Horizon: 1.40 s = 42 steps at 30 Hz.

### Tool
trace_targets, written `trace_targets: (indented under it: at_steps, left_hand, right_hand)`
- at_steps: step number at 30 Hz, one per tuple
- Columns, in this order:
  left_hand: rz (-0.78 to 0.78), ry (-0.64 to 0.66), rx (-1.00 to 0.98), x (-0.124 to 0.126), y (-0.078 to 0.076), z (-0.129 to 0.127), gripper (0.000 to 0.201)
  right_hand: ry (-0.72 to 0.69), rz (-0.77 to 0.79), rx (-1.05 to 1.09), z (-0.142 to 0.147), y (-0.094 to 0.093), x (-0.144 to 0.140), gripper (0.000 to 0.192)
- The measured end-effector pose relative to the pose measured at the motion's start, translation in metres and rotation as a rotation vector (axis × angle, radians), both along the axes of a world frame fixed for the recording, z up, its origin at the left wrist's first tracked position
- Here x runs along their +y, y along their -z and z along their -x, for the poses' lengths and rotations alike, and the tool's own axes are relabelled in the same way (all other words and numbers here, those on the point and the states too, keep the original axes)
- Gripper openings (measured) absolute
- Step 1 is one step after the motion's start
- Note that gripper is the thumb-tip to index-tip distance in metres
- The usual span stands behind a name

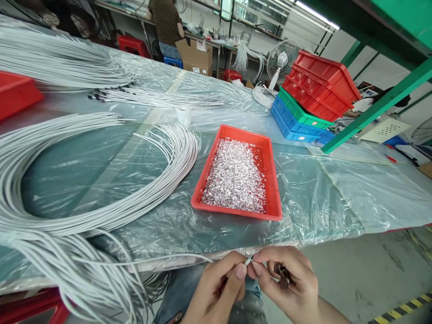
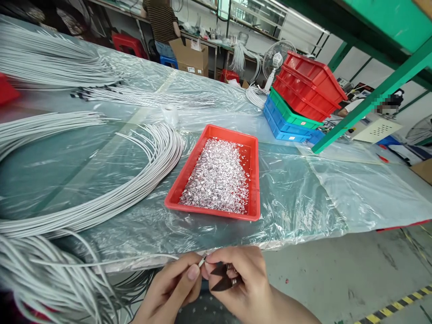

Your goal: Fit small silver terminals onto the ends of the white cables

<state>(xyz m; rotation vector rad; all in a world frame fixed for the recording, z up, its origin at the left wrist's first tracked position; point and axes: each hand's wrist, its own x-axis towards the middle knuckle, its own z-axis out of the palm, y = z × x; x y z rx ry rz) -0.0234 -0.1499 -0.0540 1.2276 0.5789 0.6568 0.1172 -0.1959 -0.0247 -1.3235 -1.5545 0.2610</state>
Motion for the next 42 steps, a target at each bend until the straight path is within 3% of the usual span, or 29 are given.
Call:
trace_targets:
  at_steps: [11,20,31,35,42]
  left_hand:
    - [0.225,0.079,-0.035,0.005,0.001,0.000,0.050]
    - [0.220,0.050,-0.018,0.005,0.001,-0.003,0.051]
    - [0.174,-0.111,0.044,-0.003,0.006,-0.005,0.049]
    - [0.087,-0.173,-0.006,-0.006,0.011,-0.007,0.042]
    - [-0.253,-0.260,-0.038,-0.004,0.019,-0.008,0.022]
  right_hand:
    - [-0.024,0.088,0.066,0.000,0.002,-0.001,0.017]
    - [-0.040,0.128,0.100,-0.002,0.003,-0.003,0.019]
    - [-0.019,0.087,0.065,0.001,0.002,-0.006,0.025]
    - [-0.023,0.093,0.079,0.003,0.002,-0.006,0.027]
    - [-0.008,0.043,0.089,0.006,-0.002,-0.004,0.030]
